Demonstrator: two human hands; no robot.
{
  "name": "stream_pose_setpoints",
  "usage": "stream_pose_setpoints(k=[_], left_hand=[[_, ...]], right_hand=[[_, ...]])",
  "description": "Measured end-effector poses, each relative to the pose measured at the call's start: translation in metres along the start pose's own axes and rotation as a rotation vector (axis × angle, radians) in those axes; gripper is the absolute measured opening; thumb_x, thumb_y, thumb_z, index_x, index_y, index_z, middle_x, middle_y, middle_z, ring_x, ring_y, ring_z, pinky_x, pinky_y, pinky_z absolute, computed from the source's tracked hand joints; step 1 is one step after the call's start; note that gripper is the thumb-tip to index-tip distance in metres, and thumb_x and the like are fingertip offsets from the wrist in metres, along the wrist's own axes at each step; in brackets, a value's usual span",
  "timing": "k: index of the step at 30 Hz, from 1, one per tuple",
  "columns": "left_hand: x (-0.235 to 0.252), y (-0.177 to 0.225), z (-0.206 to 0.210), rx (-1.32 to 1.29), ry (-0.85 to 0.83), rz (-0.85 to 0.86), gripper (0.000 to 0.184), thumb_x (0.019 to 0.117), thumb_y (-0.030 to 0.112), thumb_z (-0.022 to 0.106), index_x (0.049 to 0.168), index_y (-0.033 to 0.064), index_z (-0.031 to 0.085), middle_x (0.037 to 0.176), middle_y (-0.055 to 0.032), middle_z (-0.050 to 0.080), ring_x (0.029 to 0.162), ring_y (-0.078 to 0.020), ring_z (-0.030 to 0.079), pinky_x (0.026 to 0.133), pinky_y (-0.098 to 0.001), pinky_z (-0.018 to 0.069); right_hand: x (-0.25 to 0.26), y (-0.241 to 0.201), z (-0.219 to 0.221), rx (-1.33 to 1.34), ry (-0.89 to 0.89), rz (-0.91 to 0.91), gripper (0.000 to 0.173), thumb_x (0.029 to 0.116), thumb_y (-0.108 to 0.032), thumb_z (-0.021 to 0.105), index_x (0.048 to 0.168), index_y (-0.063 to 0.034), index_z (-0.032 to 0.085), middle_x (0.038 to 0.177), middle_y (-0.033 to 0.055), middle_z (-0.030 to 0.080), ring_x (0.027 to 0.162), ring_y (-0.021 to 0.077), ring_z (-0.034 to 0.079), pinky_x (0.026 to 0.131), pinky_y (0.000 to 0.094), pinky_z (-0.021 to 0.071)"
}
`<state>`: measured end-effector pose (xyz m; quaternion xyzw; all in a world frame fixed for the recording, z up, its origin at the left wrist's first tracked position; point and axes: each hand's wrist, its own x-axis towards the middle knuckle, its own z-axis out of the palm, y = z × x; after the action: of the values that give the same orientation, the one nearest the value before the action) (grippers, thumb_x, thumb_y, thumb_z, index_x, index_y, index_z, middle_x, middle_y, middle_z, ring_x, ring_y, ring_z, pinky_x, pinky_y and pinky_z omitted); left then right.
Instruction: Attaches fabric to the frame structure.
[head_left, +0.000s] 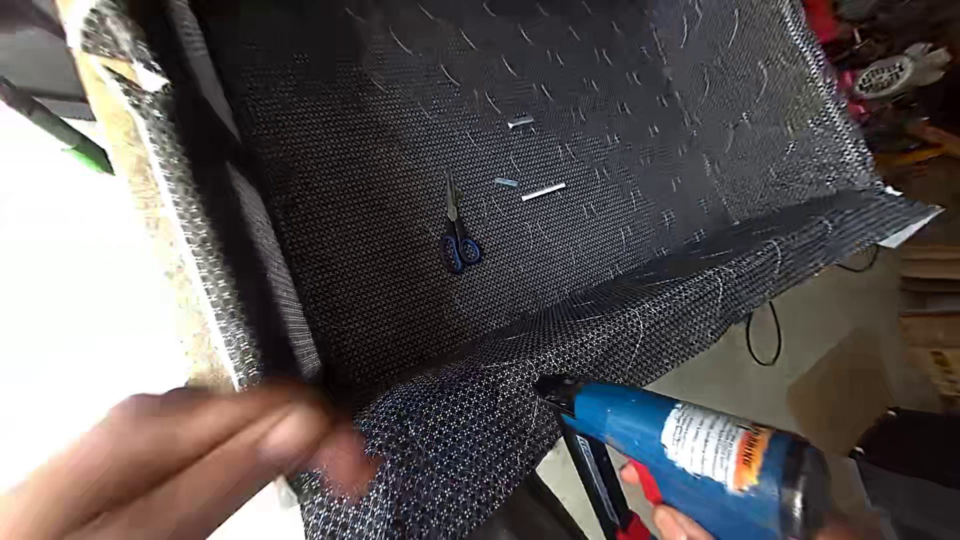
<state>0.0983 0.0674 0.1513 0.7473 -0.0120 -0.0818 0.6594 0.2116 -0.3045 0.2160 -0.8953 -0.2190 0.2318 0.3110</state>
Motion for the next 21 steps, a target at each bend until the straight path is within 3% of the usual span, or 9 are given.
stream_pose_setpoints(k=[1, 2, 4, 7, 11, 13, 17, 19, 21], left_hand=[[0.041, -0.012, 0.011, 0.205, 0.045, 0.016, 0.04, 0.1102, 0.037, 0.038, 0.106, 0.0235, 0.075, 0.092, 0.0129, 0.074, 0.082, 0.0003, 0.07, 0.072, -0.024, 0.0606], [0.08, -0.026, 0.025, 0.331, -0.004, -0.056, 0.043, 0.1106, 0.038, 0.035, 0.113, 0.0209, 0.074, 0.091, 0.0074, 0.071, 0.079, -0.0056, 0.066, 0.069, -0.0305, 0.057], [0.132, -0.053, 0.058, 0.36, -0.289, -0.32, 0.054, 0.1131, 0.04, 0.027, 0.126, 0.0049, 0.065, 0.111, -0.0177, 0.069, 0.104, -0.0329, 0.067, 0.09, -0.0586, 0.0523], [0.127, -0.055, 0.076, 0.338, -0.527, -0.538, 0.074, 0.11, 0.054, 0.014, 0.137, 0.0023, 0.059, 0.133, -0.0221, 0.063, 0.129, -0.0354, 0.058, 0.109, -0.0612, 0.0414], [0.074, -0.05, 0.065, 0.506, -0.418, -0.336, 0.061, 0.1115, 0.048, 0.016, 0.135, 0.0166, 0.062, 0.104, -0.0053, 0.07, 0.097, -0.0186, 0.069, 0.086, -0.044, 0.0552], [0.05, -0.054, 0.069, 0.727, -0.276, -0.161, 0.06, 0.1103, 0.048, 0.016, 0.14, 0.0213, 0.06, 0.104, 0.0007, 0.073, 0.083, -0.0156, 0.072, 0.071, -0.0394, 0.0605], [0.014, -0.063, 0.087, 1.194, 0.064, 0.027, 0.063, 0.1056, 0.057, 0.029, 0.129, 0.0118, 0.067, 0.077, -0.009, 0.068, 0.052, -0.028, 0.063, 0.041, -0.0423, 0.0491], [0.007, -0.07, 0.091, 1.286, 0.154, 0.079, 0.061, 0.106, 0.053, 0.031, 0.114, 0.0065, 0.069, 0.073, -0.0114, 0.067, 0.057, -0.0301, 0.066, 0.054, -0.0461, 0.0539], [0.004, -0.071, 0.091, 1.295, 0.184, 0.097, 0.058, 0.1076, 0.05, 0.033, 0.099, 0.0038, 0.067, 0.072, -0.0115, 0.068, 0.071, -0.0325, 0.071, 0.091, -0.0604, 0.0541]], right_hand=[[0.0, 0.002, 0.003, 0.018, -0.019, -0.034, 0.034, 0.0986, -0.021, 0.067, 0.117, 0.0071, 0.061, 0.1, 0.0197, 0.074, 0.08, 0.0212, 0.074, 0.072, 0.041, 0.0632], [-0.002, 0.002, 0.008, 0.024, -0.024, -0.057, 0.034, 0.0983, -0.02, 0.066, 0.119, 0.0064, 0.06, 0.1, 0.0189, 0.074, 0.08, 0.0193, 0.073, 0.071, 0.0395, 0.063], [-0.006, 0.0, 0.014, 0.026, -0.011, -0.077, 0.034, 0.0981, -0.02, 0.066, 0.119, 0.0064, 0.06, 0.1, 0.0178, 0.074, 0.08, 0.0186, 0.074, 0.07, 0.0391, 0.0638], [-0.011, 0.0, 0.023, 0.04, 0.018, -0.067, 0.033, 0.0986, -0.019, 0.065, 0.118, 0.007, 0.059, 0.098, 0.0173, 0.074, 0.078, 0.0184, 0.073, 0.069, 0.0386, 0.0634], [-0.011, -0.005, 0.041, 0.018, 0.053, -0.056, 0.033, 0.0983, -0.02, 0.066, 0.117, 0.0063, 0.059, 0.093, 0.0146, 0.074, 0.075, 0.0149, 0.073, 0.067, 0.0348, 0.0629], [-0.012, -0.011, 0.046, -0.002, 0.045, -0.063, 0.033, 0.0984, -0.02, 0.066, 0.116, 0.0067, 0.06, 0.095, 0.0158, 0.074, 0.076, 0.0154, 0.073, 0.068, 0.0343, 0.0629], [-0.011, -0.028, 0.056, -0.121, -0.013, -0.053, 0.034, 0.0983, -0.02, 0.065, 0.118, 0.0077, 0.06, 0.096, 0.0177, 0.074, 0.082, 0.0172, 0.073, 0.073, 0.0344, 0.0626], [-0.014, -0.032, 0.059, -0.16, -0.036, -0.025, 0.037, 0.0978, -0.021, 0.065, 0.12, 0.0081, 0.06, 0.098, 0.0175, 0.074, 0.088, 0.0177, 0.074, 0.078, 0.0354, 0.0621], [-0.019, -0.034, 0.058, -0.124, -0.055, -0.013, 0.037, 0.0984, -0.022, 0.066, 0.118, 0.0086, 0.059, 0.096, 0.0189, 0.073, 0.085, 0.0216, 0.074, 0.075, 0.0407, 0.0627]])
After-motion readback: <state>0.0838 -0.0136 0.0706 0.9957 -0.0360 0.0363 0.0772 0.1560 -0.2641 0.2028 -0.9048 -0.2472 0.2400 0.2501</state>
